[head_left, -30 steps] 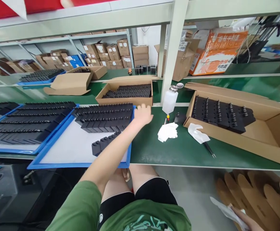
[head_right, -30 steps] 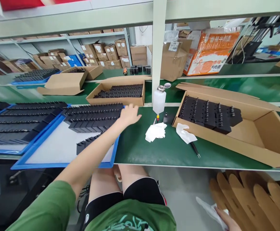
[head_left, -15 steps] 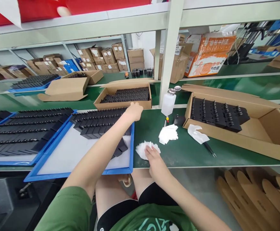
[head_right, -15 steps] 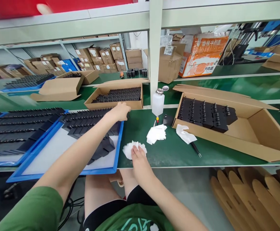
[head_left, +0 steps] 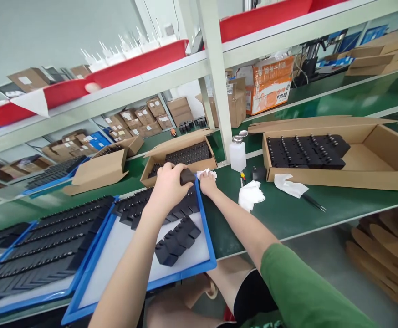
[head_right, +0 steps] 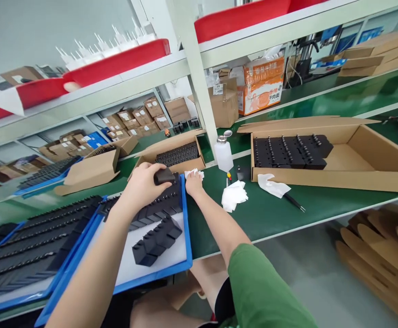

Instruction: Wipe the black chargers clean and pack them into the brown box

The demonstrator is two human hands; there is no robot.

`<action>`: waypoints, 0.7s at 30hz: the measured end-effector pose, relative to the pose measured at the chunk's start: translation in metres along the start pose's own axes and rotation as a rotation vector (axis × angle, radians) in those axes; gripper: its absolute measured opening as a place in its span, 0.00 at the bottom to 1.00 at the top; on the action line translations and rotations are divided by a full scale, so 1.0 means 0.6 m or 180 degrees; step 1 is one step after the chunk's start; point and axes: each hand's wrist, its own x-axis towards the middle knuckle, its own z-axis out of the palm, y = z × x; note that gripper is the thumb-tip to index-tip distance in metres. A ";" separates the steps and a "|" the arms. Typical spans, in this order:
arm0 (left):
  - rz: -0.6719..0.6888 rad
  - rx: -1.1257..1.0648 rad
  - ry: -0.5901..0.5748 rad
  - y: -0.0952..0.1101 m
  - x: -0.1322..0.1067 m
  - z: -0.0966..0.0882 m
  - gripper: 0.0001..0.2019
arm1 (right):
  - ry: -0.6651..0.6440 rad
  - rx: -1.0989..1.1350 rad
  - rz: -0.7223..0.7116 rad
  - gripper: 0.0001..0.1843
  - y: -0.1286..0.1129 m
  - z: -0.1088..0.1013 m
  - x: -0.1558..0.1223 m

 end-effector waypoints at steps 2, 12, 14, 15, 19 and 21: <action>-0.0003 -0.0095 -0.0021 -0.008 -0.007 0.008 0.21 | -0.0094 -0.0026 -0.0337 0.22 -0.004 0.001 0.006; 0.0096 -0.0192 -0.0296 0.007 -0.007 0.046 0.22 | -0.0841 0.0294 -0.1508 0.22 0.050 -0.024 -0.186; 0.0150 -0.0181 -0.0370 0.025 -0.006 0.062 0.22 | -0.1011 0.0398 -0.1747 0.26 0.061 -0.031 -0.251; 0.0174 -0.0176 -0.0416 0.035 -0.004 0.071 0.22 | -0.1125 0.0457 -0.1897 0.29 0.068 -0.036 -0.276; 0.0197 -0.0130 -0.0681 0.083 0.007 0.107 0.21 | -0.1780 0.0768 -0.2577 0.39 0.115 -0.080 -0.305; 0.0159 -0.0076 -0.0831 0.101 0.013 0.124 0.19 | -0.2131 0.0925 -0.2777 0.39 0.154 -0.116 -0.298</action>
